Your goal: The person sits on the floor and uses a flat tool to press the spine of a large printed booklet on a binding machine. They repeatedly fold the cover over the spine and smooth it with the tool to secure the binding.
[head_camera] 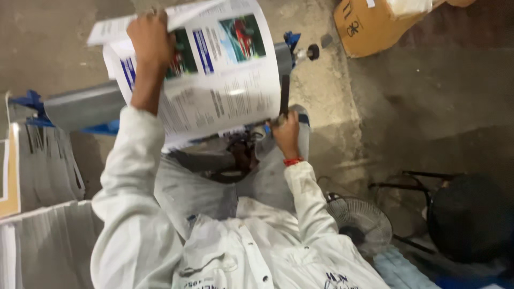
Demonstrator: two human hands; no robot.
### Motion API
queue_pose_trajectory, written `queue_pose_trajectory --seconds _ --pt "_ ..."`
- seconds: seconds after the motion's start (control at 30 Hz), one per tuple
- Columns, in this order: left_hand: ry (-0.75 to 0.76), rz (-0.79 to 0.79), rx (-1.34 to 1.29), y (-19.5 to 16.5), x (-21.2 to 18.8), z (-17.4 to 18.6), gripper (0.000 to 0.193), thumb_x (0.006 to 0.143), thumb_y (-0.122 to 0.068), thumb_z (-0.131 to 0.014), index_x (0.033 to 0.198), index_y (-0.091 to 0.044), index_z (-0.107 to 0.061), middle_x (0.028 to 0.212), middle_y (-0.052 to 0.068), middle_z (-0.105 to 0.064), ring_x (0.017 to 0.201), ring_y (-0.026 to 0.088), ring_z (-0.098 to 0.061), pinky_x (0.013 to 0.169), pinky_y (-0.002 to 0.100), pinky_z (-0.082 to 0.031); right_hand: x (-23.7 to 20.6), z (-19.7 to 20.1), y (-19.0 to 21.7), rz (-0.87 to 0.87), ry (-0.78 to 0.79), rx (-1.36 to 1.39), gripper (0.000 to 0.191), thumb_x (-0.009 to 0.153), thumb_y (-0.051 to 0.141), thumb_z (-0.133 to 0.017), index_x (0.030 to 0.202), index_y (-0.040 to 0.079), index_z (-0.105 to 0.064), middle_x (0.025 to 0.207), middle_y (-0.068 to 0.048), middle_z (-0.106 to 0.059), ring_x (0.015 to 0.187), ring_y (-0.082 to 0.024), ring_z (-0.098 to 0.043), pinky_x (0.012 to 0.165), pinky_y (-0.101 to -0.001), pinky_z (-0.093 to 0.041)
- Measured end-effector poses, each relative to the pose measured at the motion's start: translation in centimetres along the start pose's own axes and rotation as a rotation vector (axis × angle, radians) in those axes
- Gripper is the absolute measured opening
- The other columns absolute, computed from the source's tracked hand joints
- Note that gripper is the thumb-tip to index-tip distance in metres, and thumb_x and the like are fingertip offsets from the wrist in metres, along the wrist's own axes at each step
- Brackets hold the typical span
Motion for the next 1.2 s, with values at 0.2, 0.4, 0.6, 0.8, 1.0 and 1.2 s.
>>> queue_pose_trajectory --seconds 0.2,0.4,0.6,0.8,1.0,1.2 --pt "-0.287 -0.190 -0.052 -4.8 -8.1 0.5 0.053 0.073 -0.026 -0.082 0.115 0.003 -0.068 0.114 0.023 -0.070 0.102 0.037 -0.068 0.079 0.045 -0.051 -3.1 -1.9 -1.0 -0.502 -0.152 0.849 0.017 0.107 0.026 -0.060 0.104 0.009 -0.058 0.074 -0.003 -0.055 0.051 -0.013 -0.051 0.047 -0.0303 -0.047" --pt "-0.347 -0.152 -0.082 -4.6 -10.8 0.7 0.060 0.074 -0.020 -0.082 0.126 0.002 -0.063 0.126 0.022 -0.065 0.112 0.038 -0.062 0.091 0.047 -0.050 -2.2 -4.3 2.1 -0.677 -0.075 1.063 0.024 0.105 0.033 -0.054 0.096 0.011 -0.056 0.068 -0.005 -0.058 0.047 -0.019 -0.055 0.040 -0.0317 -0.044" --pt "-0.205 -0.070 -0.052 -3.4 -6.3 -0.6 0.049 0.077 -0.015 -0.080 0.121 -0.001 -0.063 0.126 0.017 -0.067 0.109 0.033 -0.063 0.088 0.045 -0.050 -1.4 -6.2 5.3 -0.579 -0.019 0.978 0.032 0.109 0.035 -0.054 0.093 0.008 -0.055 0.065 -0.007 -0.057 0.043 -0.018 -0.051 0.038 -0.0320 -0.044" --pt "-0.183 -0.078 -0.011 -3.9 -8.3 0.0 0.051 0.073 -0.019 -0.080 0.117 0.001 -0.065 0.121 0.022 -0.067 0.108 0.036 -0.064 0.085 0.046 -0.050 -0.8 -6.0 5.9 -0.592 -0.130 0.970 0.027 0.107 0.035 -0.053 0.099 0.009 -0.055 0.066 -0.006 -0.058 0.045 -0.016 -0.053 0.037 -0.0311 -0.045" --pt "-0.260 -0.121 -0.087 -3.9 -10.9 1.0 0.054 0.073 -0.014 -0.076 0.123 0.001 -0.065 0.127 0.019 -0.067 0.119 0.037 -0.063 0.094 0.046 -0.050 0.0 -7.3 6.3 -0.627 0.038 0.874 0.030 0.108 0.037 -0.053 0.095 0.011 -0.051 0.066 -0.005 -0.057 0.044 -0.015 -0.054 0.035 -0.0304 -0.045" --pt "-0.157 -0.110 -0.057 -3.7 -9.6 1.3 0.046 0.076 -0.015 -0.076 0.120 -0.002 -0.066 0.124 0.017 -0.068 0.115 0.033 -0.064 0.088 0.044 -0.053 -4.0 -13.9 13.0 -0.256 0.248 0.689 0.031 0.118 0.033 -0.054 0.134 0.007 -0.058 0.103 -0.003 -0.067 0.085 -0.012 -0.062 0.072 -0.0315 -0.053"
Point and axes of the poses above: each hand's wrist, its own x-axis towards the middle knuckle, its own z-axis out of the back of the hand, y = z × x, the point moved 2 cm from there along x, towards the middle knuckle
